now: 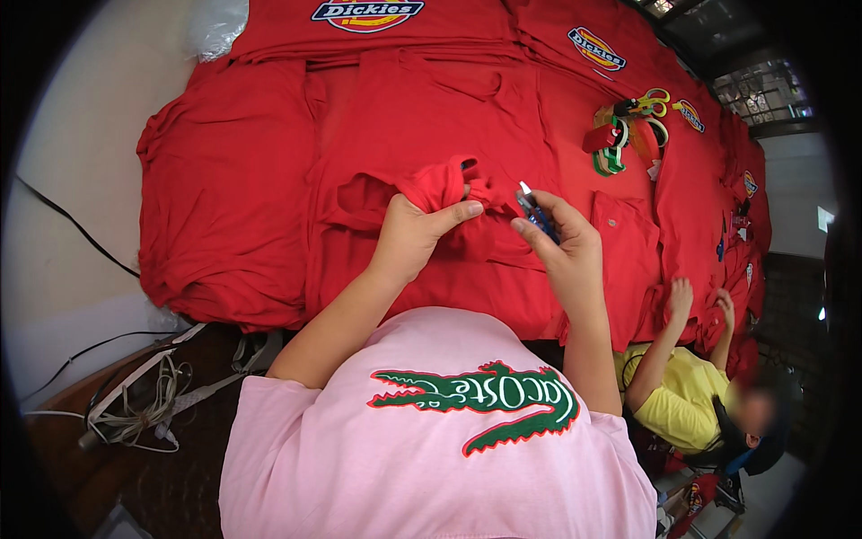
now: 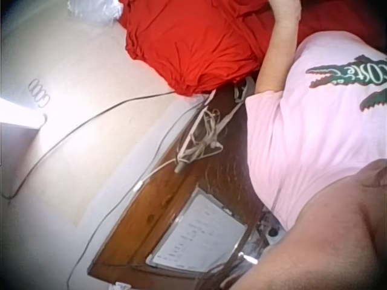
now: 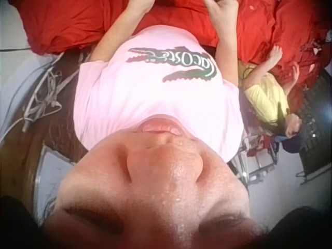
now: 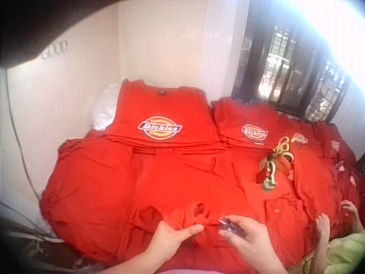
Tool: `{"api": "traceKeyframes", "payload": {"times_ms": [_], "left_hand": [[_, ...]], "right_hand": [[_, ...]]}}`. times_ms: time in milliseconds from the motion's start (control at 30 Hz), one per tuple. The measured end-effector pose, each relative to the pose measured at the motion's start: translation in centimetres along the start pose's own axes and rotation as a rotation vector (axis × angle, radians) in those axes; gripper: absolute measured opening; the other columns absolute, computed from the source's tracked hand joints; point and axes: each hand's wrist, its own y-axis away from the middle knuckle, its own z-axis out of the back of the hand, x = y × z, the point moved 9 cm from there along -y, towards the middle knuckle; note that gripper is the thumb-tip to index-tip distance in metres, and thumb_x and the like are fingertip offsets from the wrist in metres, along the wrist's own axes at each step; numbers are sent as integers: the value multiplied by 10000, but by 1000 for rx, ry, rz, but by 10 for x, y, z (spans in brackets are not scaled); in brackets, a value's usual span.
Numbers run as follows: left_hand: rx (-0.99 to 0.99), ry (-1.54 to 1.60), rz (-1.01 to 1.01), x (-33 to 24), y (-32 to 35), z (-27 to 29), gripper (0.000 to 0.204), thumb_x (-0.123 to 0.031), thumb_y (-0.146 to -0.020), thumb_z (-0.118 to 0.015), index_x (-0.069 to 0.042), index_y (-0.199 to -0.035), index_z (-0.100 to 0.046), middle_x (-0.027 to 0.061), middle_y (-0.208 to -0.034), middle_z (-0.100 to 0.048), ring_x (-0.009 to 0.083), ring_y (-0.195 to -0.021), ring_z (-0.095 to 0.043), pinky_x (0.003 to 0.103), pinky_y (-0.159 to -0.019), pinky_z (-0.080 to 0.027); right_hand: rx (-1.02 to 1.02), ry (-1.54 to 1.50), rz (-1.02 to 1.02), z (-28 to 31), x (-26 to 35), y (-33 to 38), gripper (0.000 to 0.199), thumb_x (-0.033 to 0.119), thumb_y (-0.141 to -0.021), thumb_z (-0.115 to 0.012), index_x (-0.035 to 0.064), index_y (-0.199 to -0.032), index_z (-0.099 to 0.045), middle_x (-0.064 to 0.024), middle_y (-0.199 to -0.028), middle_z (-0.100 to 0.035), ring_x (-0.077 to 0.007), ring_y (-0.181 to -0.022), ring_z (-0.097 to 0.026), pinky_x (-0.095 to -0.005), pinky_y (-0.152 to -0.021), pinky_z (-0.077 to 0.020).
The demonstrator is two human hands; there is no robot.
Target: The person picks up red t-shirts from a stack, spreads them out on a table, and marks sections of the collar and tags with a blue pen.
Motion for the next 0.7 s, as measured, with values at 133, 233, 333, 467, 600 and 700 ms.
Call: {"api": "traceKeyframes", "payload": {"times_ms": [133,233,333,467,600,700], "left_hand": [[36,-119,-104,-12,1,-6,177,-62,-890,-796,22,-1036,-742,33,-961,-751,77,-876,-676,247,-799,-551],[79,-144,-102,-14,1,-8,201,-32,-919,-747,28,-1111,-738,53,-1045,-758,99,-966,-693,258,-887,-553],[85,-140,-133,-16,2,-5,192,-28,-920,-743,26,-1105,-740,53,-1037,-760,95,-950,-693,254,-879,-552],[72,-126,-130,-15,1,-5,159,-58,-898,-785,38,-1012,-730,40,-953,-748,77,-865,-669,245,-788,-547],[94,-134,-126,-16,0,-5,149,-62,-896,-789,28,-992,-719,34,-946,-739,80,-863,-664,255,-794,-548],[117,-112,-82,-18,2,-6,145,-65,-899,-787,16,-996,-716,34,-958,-739,82,-876,-665,263,-809,-549]], "right_hand": [[74,257,252,-20,45,-1,352,153,-811,-852,-8,-1084,-699,-93,-820,-632,-203,-791,-615,-328,-715,-492],[-4,383,423,-22,60,-3,263,181,-830,-826,22,-1002,-704,-96,-814,-619,-268,-730,-586,-391,-646,-465],[-11,427,427,-24,60,-4,216,168,-845,-808,28,-976,-709,-90,-795,-619,-266,-719,-580,-402,-635,-459],[-29,456,444,-25,57,-3,188,160,-845,-805,31,-948,-716,-87,-770,-615,-267,-719,-580,-401,-630,-464],[-23,477,441,-23,56,-4,180,151,-836,-809,36,-943,-721,-76,-772,-620,-258,-716,-581,-396,-622,-469],[-28,486,487,-21,60,-3,176,147,-829,-812,42,-941,-725,-68,-768,-619,-248,-709,-579,-389,-618,-472]]}}
